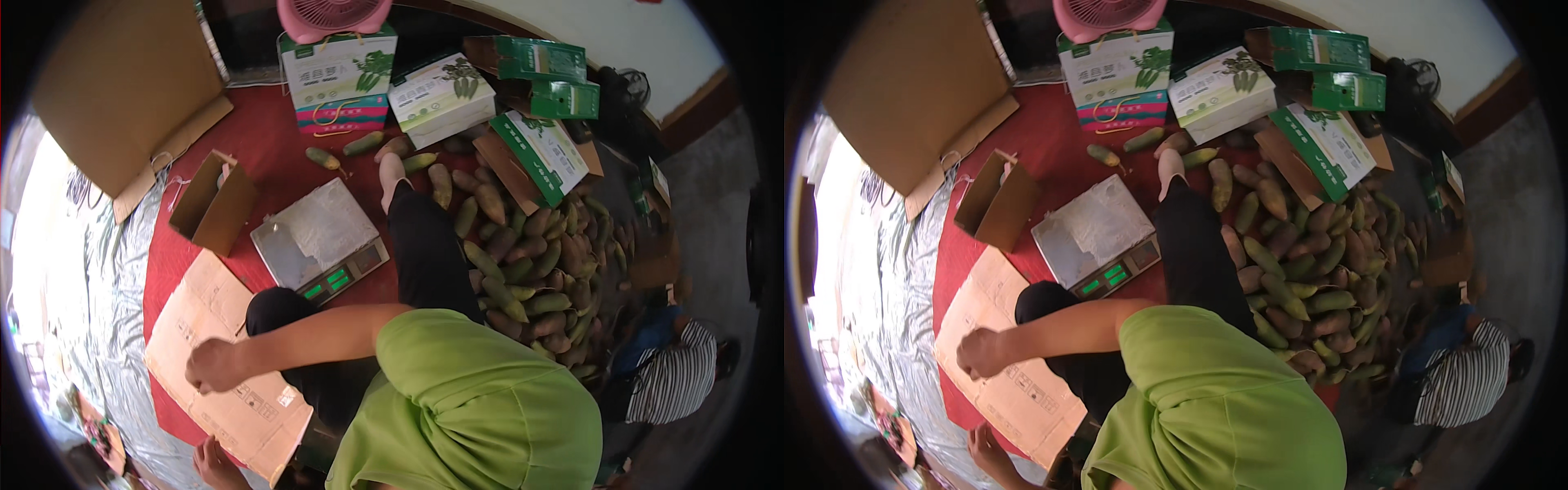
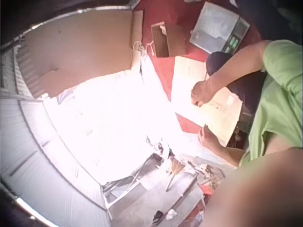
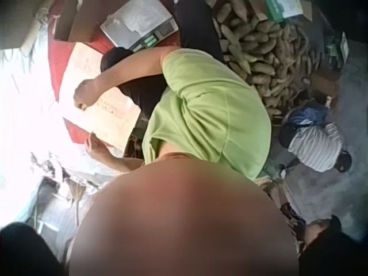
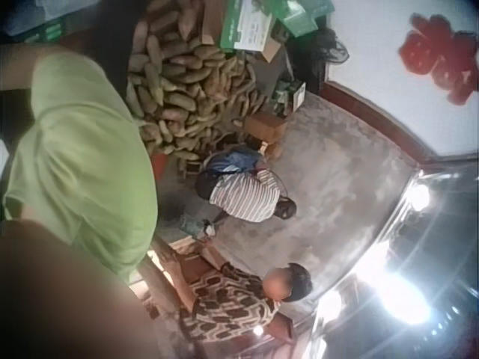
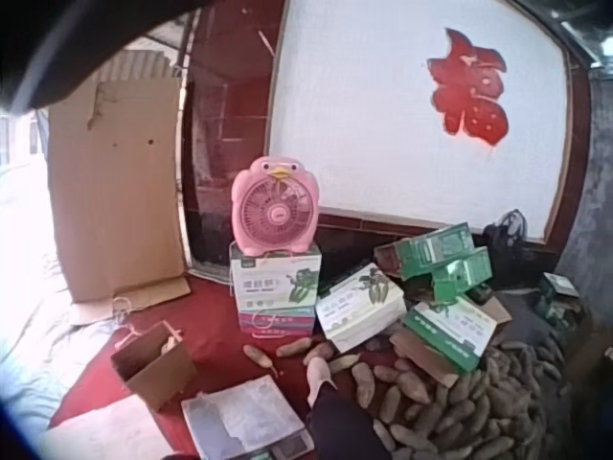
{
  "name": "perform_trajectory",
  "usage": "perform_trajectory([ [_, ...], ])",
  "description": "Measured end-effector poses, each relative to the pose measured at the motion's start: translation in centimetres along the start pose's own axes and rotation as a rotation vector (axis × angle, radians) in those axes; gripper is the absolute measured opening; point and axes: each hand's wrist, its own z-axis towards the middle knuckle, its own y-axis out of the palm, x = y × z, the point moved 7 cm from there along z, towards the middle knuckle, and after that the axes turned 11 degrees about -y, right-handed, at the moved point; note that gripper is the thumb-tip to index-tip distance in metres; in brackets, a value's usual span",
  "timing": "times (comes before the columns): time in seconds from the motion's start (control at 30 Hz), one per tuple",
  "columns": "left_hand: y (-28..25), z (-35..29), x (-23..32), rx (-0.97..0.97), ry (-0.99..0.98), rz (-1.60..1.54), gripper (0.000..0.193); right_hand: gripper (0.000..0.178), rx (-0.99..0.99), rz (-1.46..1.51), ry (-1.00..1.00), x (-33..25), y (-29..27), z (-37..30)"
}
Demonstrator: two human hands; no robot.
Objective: Picking up produce from a pile on the floor and placing it into cardboard boxes on a scale.
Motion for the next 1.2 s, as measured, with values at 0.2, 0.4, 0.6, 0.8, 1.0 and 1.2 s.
perform_trajectory([
  [0.2, 2.1, 9.1, 16.1, -0.034, 0.299, -0.34, 0.012, 0.015, 0.469, -0.013, 0.042, 4.6, -17.8, -9.3],
  [0.4, 4.5, 12.0, 33.8, -0.262, 0.658, -0.586, 0.007, 0.018, 0.846, -0.172, 0.331, 10.8, -28.9, -26.3],
  [0.6, 13.4, 13.0, 40.6, -0.493, 0.684, -0.668, 0.008, 0.016, 1.04, -0.533, 0.748, 14.7, -34.7, -45.0],
  [0.8, 20.0, 12.1, 39.1, -0.625, 0.675, -0.386, 0.01, 0.021, 1.238, -0.991, 1.025, 12.6, -44.3, -58.0],
  [1.0, 22.1, 13.2, 39.2, -0.657, 0.549, -0.3, 0.01, 0.028, 1.328, -1.156, 1.118, 11.9, -53.7, -61.1],
  [1.2, 23.8, 12.7, 39.5, -0.752, 0.531, -0.193, 0.013, 0.04, 0.967, -1.418, 1.445, 13.9, -58.4, -59.4],
])
